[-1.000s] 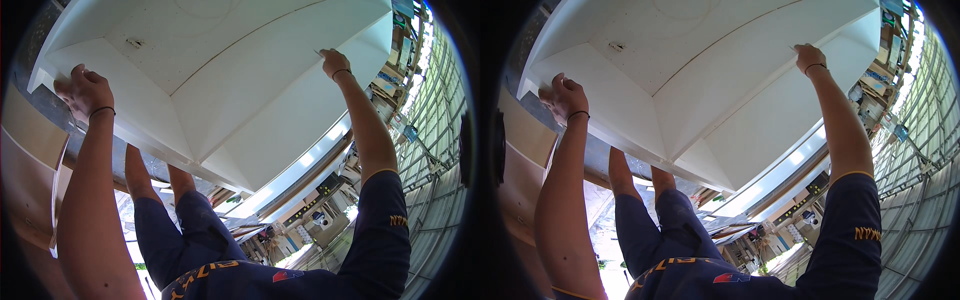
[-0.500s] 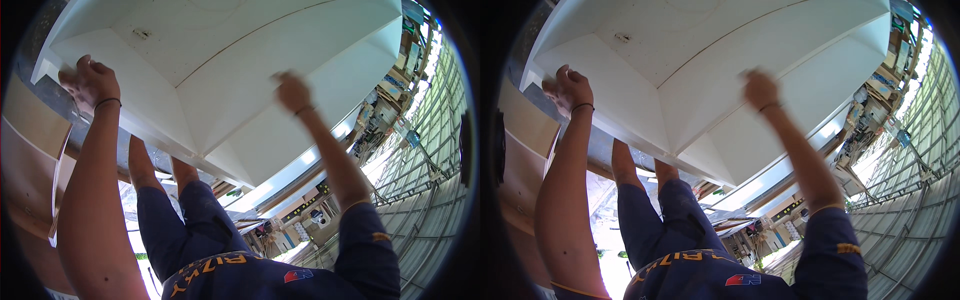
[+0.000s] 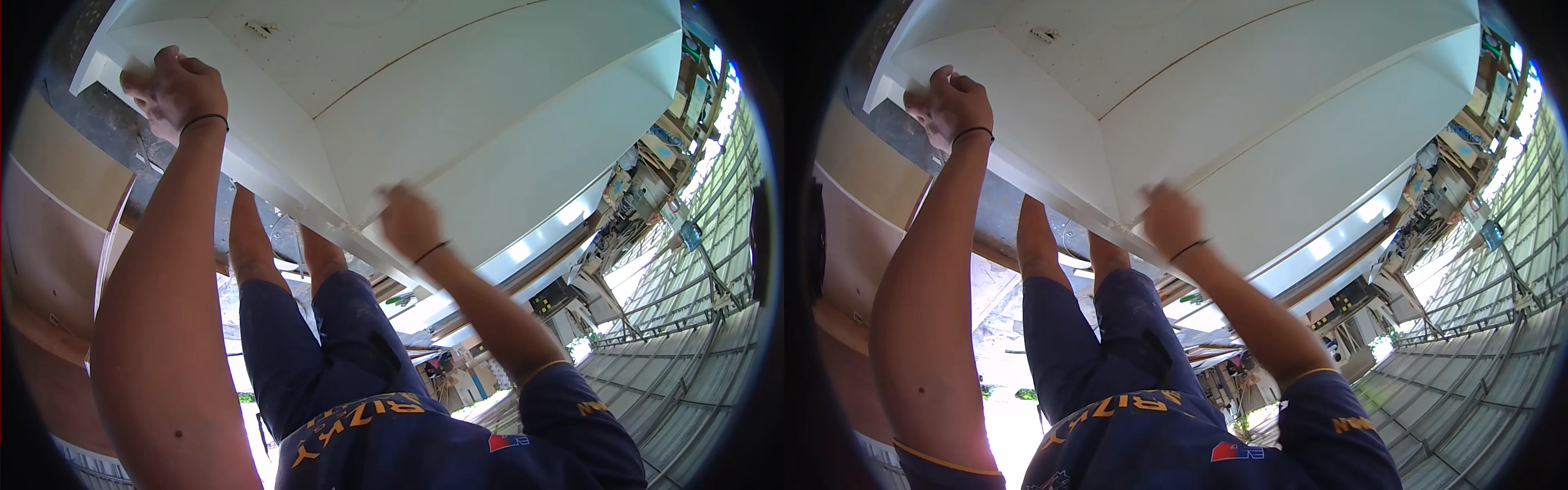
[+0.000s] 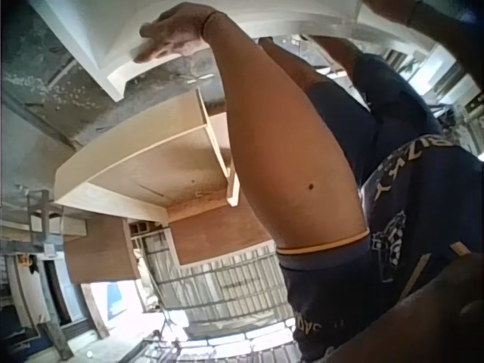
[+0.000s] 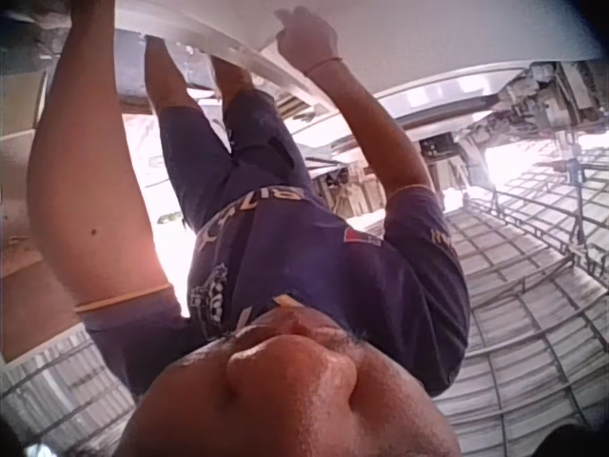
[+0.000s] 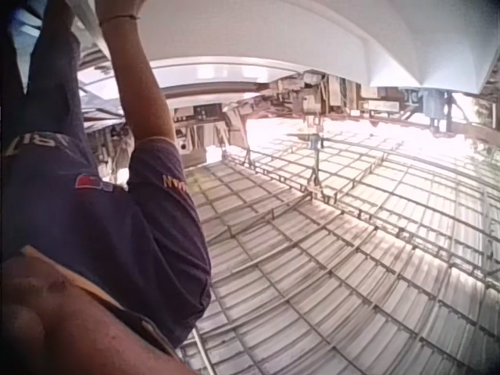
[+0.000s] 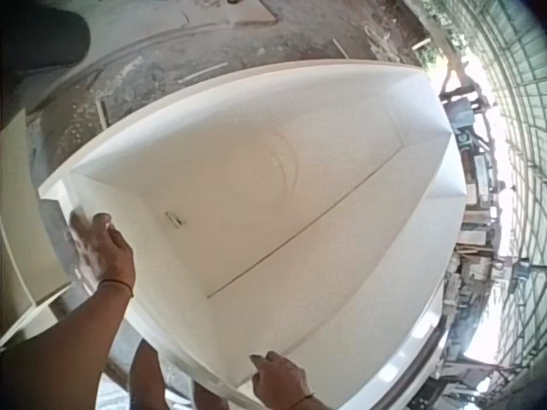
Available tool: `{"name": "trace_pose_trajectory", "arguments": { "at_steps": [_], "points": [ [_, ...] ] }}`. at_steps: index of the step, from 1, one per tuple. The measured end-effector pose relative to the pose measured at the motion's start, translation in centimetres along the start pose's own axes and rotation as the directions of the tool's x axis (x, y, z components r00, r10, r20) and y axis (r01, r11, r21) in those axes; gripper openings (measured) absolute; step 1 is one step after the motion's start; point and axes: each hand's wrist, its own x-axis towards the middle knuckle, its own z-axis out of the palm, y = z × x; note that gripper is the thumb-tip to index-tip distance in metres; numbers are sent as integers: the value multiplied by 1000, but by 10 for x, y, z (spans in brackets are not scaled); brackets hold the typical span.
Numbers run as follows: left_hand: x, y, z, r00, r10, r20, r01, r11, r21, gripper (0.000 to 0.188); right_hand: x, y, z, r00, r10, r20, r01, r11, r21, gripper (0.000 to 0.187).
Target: The person trims the excess edge banding along the edges of a white wooden cabinet using a utility blade, peels away the cut strips, and presses and smooths the trimmed edges by hand.
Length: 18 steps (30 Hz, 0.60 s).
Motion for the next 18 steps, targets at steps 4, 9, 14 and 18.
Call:
{"name": "trace_pose_trajectory", "arguments": {
  "at_steps": [4, 9, 14, 18],
  "points": [
    [-4, 4, 3, 1000, 19, -8, -19, 1000, -9, 24, 64, 129, -101, 969, 122, -214, -193, 916, -352, 24],
    [-2, 1, -1, 998, -6, 62, 8, 999, -33, 23, 39, 39, -33, 999, 17, 48, 7, 886, -465, 17],
    [-3, 2, 0, 996, 6, 92, 2, 996, -87, 24, 10, -21, -7, 951, 26, 308, 10, 993, -117, 25],
    [1, -4, 13, 999, 16, -51, -20, 997, -79, 26, 53, 65, -80, 977, 192, -89, -211, 914, -347, 30]
  ]
}}
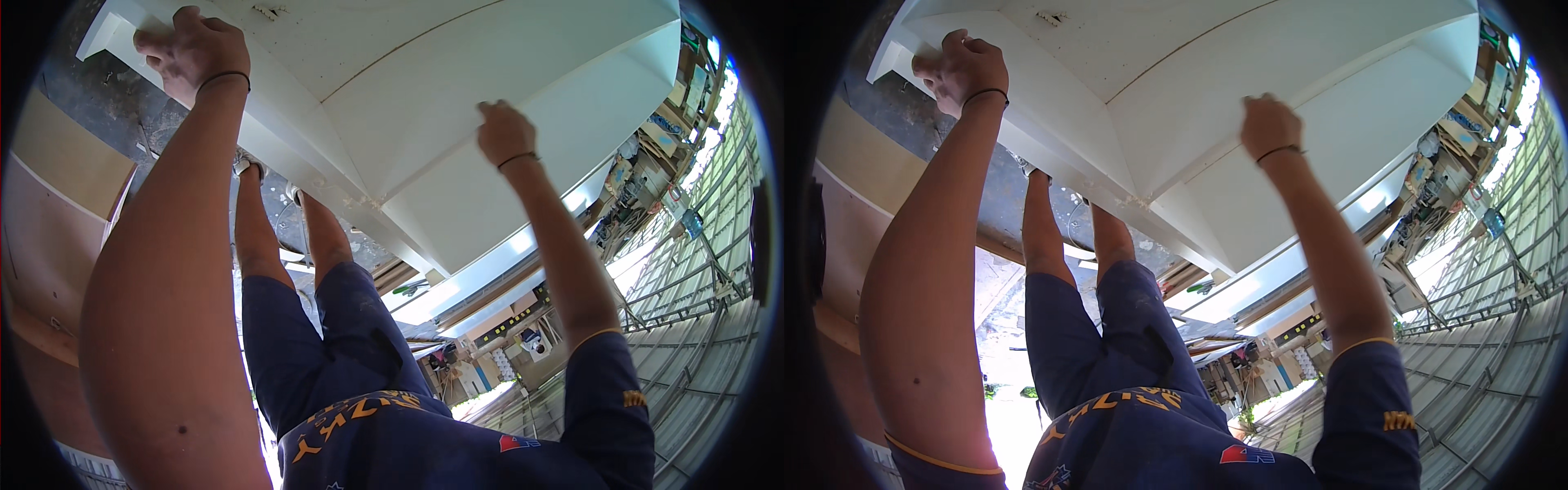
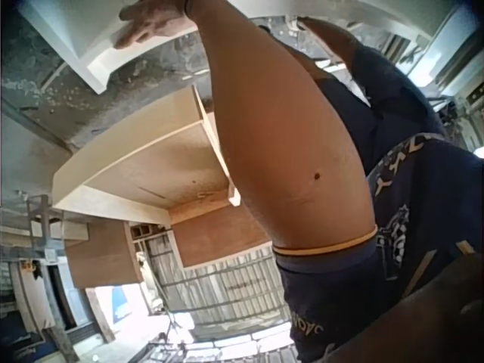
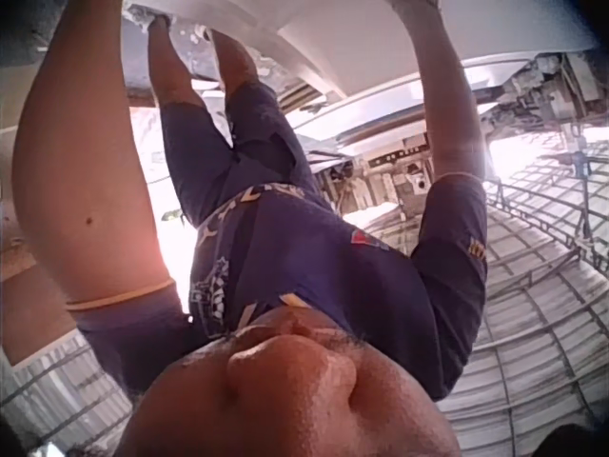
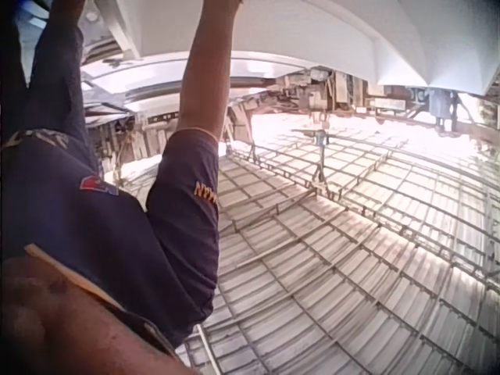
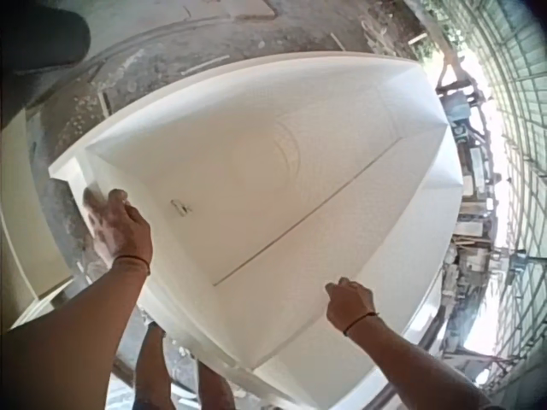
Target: The person trims the excess edge banding along the edges of a white wooden cabinet using a utility blade, peels away the cut strips, and presses and smooths the trimmed edges by hand.
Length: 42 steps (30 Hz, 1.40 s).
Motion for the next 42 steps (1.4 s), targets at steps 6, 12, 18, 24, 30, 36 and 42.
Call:
{"name": "trace_pose_trajectory", "arguments": {
  "at_steps": [6, 12, 18, 24, 30, 36, 42],
  "points": [
    [-3, 2, 0, 1000, -1, 27, 1, 1000, -20, 25, -72, -112, 58, 973, -199, 113, 193, 979, 61, 18],
    [-1, -2, 3, 999, 24, -41, -26, 999, -42, 25, -59, -58, 57, 994, 79, -75, -39, 903, 428, 27],
    [-9, 8, -9, 976, 82, -200, -101, 991, -86, 19, -27, 3, 41, 936, -19, -353, 14, 1000, -19, 29],
    [-12, 8, -16, 994, 50, -102, -60, 993, -98, 19, -119, -137, 92, 945, -106, -309, 196, 941, 276, 21],
    [-15, 12, -22, 997, 40, -72, -47, 994, -94, 22, -51, -25, 47, 881, 92, -464, 25, 971, 239, 30],
    [-12, 6, -14, 999, 34, -12, -35, 991, -131, 25, -113, -127, 107, 919, -60, -390, 147, 969, 198, 25],
    [-10, 5, -12, 997, 54, -52, -61, 985, -161, 25, -81, -68, 76, 925, 193, -328, 20, 837, 548, 31]
  ]
}}
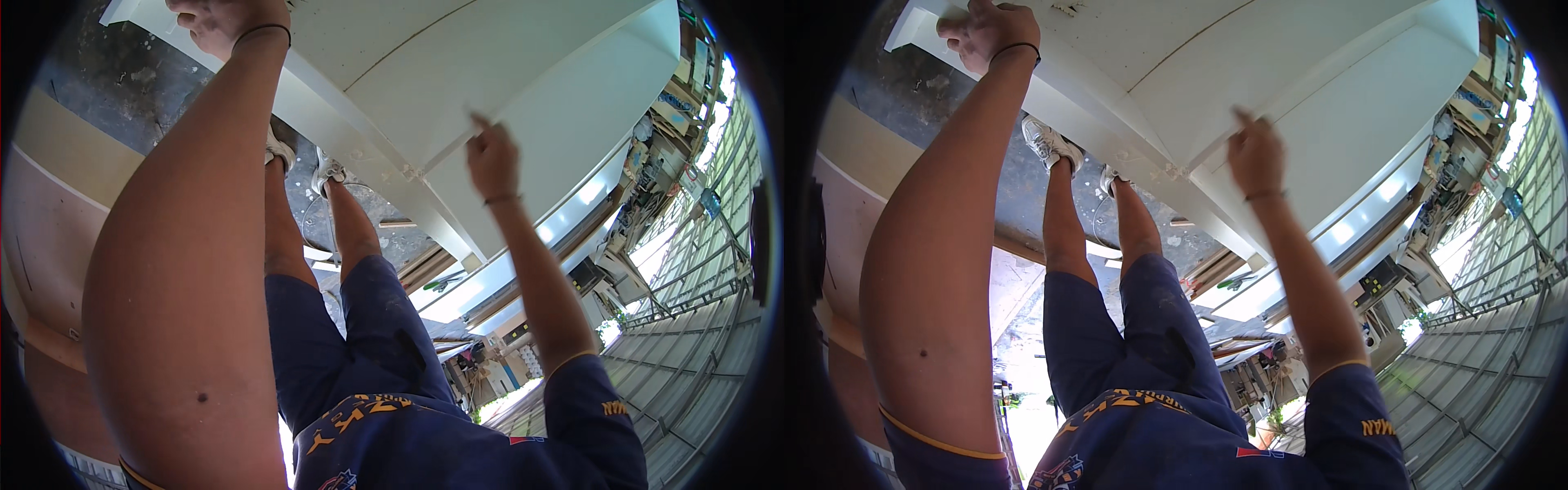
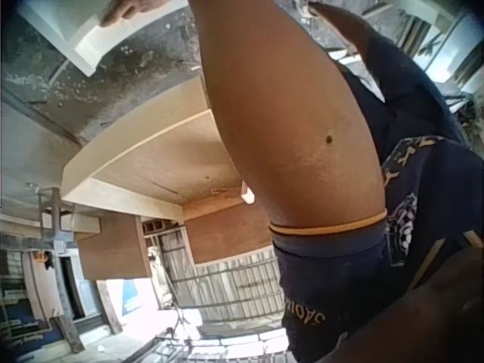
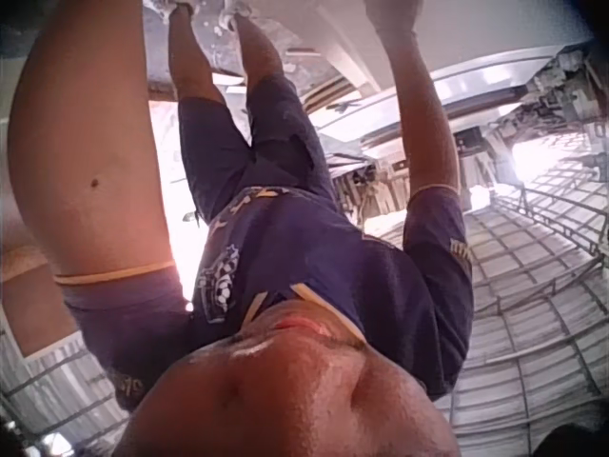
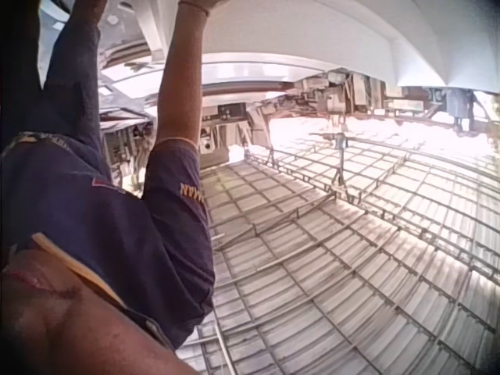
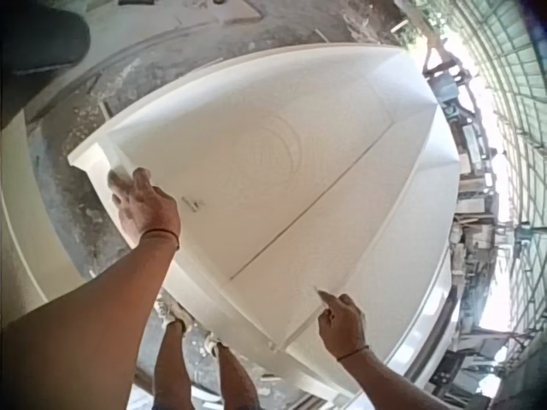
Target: The person trims the excess edge banding along the edges of a white wooden cabinet using a utility blade, peels away the cut strips, and presses and smooths the trimmed edges by hand.
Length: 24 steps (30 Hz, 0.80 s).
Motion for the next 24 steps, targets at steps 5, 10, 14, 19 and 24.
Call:
{"name": "trace_pose_trajectory", "arguments": {
  "at_steps": [5, 10, 14, 19, 24],
  "points": [
    [2, 4, -2, 1000, 3, -12, -3, 1000, -21, 24, -14, 6, 24, 954, -299, 32, 278, 839, -468, 34],
    [-3, 0, -3, 998, 19, -61, -20, 1000, -12, 24, -53, -44, 32, 983, 53, 175, -77, 988, 135, 38],
    [-2, 4, -5, 1000, 4, -20, -4, 1000, -23, 24, 4, -12, -9, 995, -97, -27, 90, 979, -182, 31],
    [-2, -1, 0, 995, 58, -75, -61, 998, -35, 25, -60, -59, 35, 964, -73, 255, 135, 962, -237, 31],
    [-3, 2, 2, 996, 37, -81, -41, 998, -48, 22, -6, -21, -2, 977, 66, 201, -46, 994, -99, 32]
  ]
}}
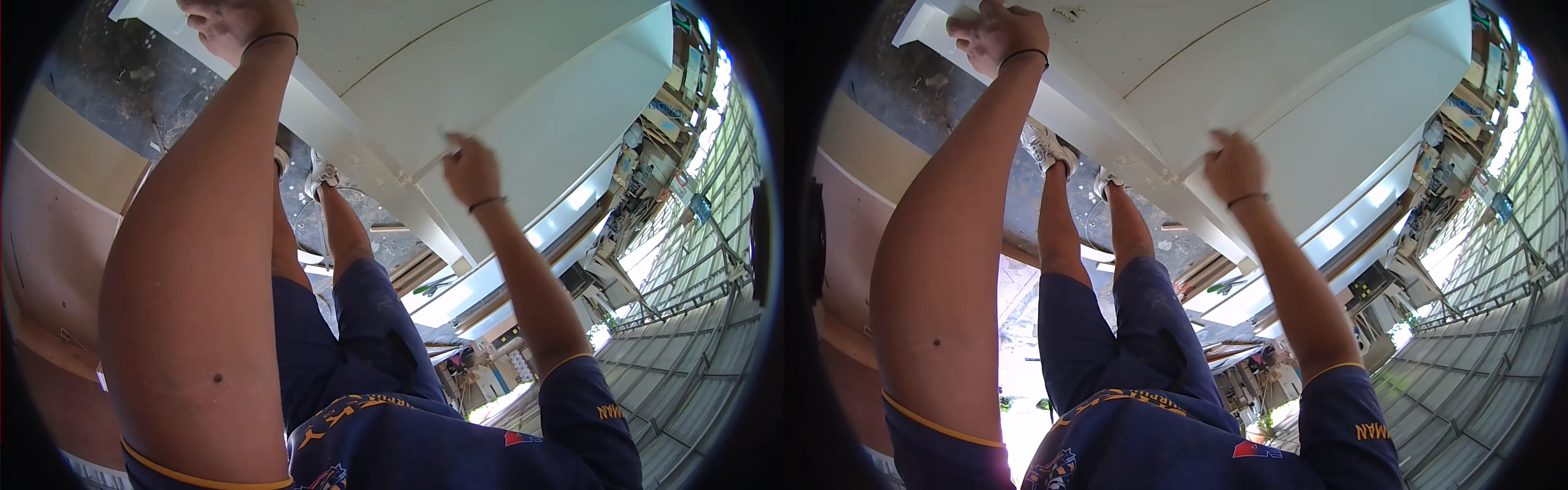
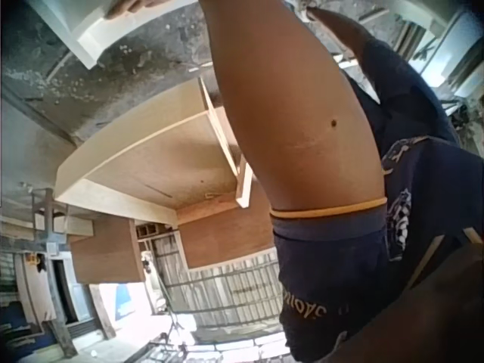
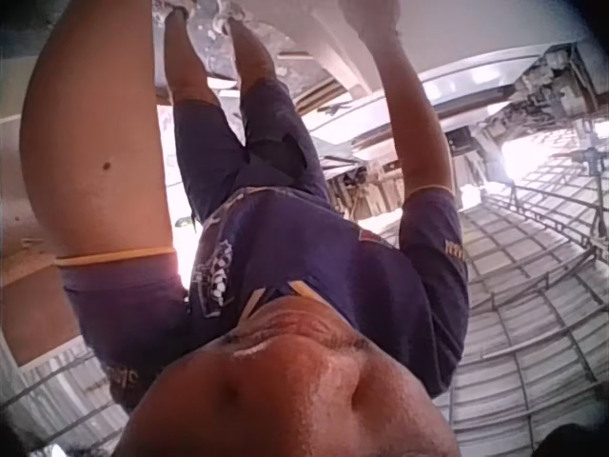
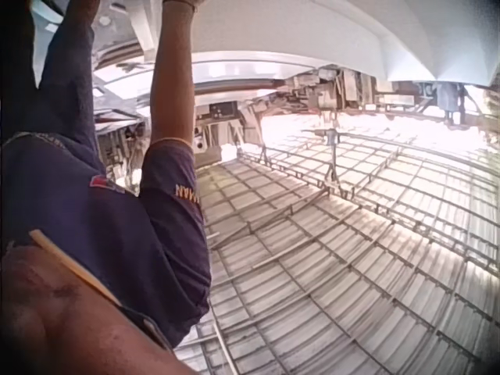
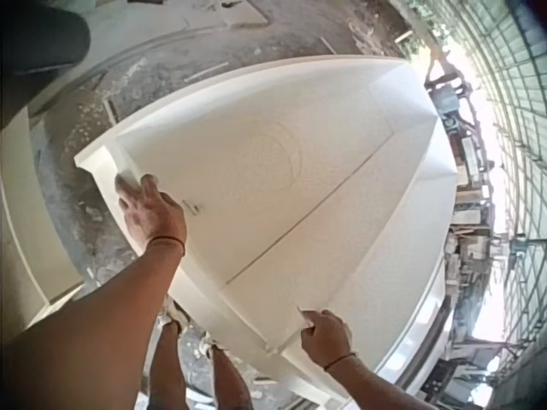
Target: The person trims the excess edge banding along the edges of a white wooden cabinet using a utility blade, peels away the cut strips, and presses and smooths the trimmed edges by hand.
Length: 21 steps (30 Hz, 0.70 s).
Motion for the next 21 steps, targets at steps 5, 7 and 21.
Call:
{"name": "trace_pose_trajectory", "arguments": {
  "at_steps": [5, 7, 21],
  "points": [
    [1, -2, 3, 999, 28, -29, -28, 1000, 9, 22, -16, -20, 20, 976, -213, 49, 216, 905, -366, 29],
    [2, -6, -1, 999, 20, -26, -19, 1000, 15, 22, -40, -56, 35, 978, -74, 196, 117, 969, -216, 26],
    [0, -10, -5, 999, -14, 31, 14, 1000, -20, 21, -17, -43, 19, 975, -29, 221, 75, 977, -200, 21]
  ]
}}
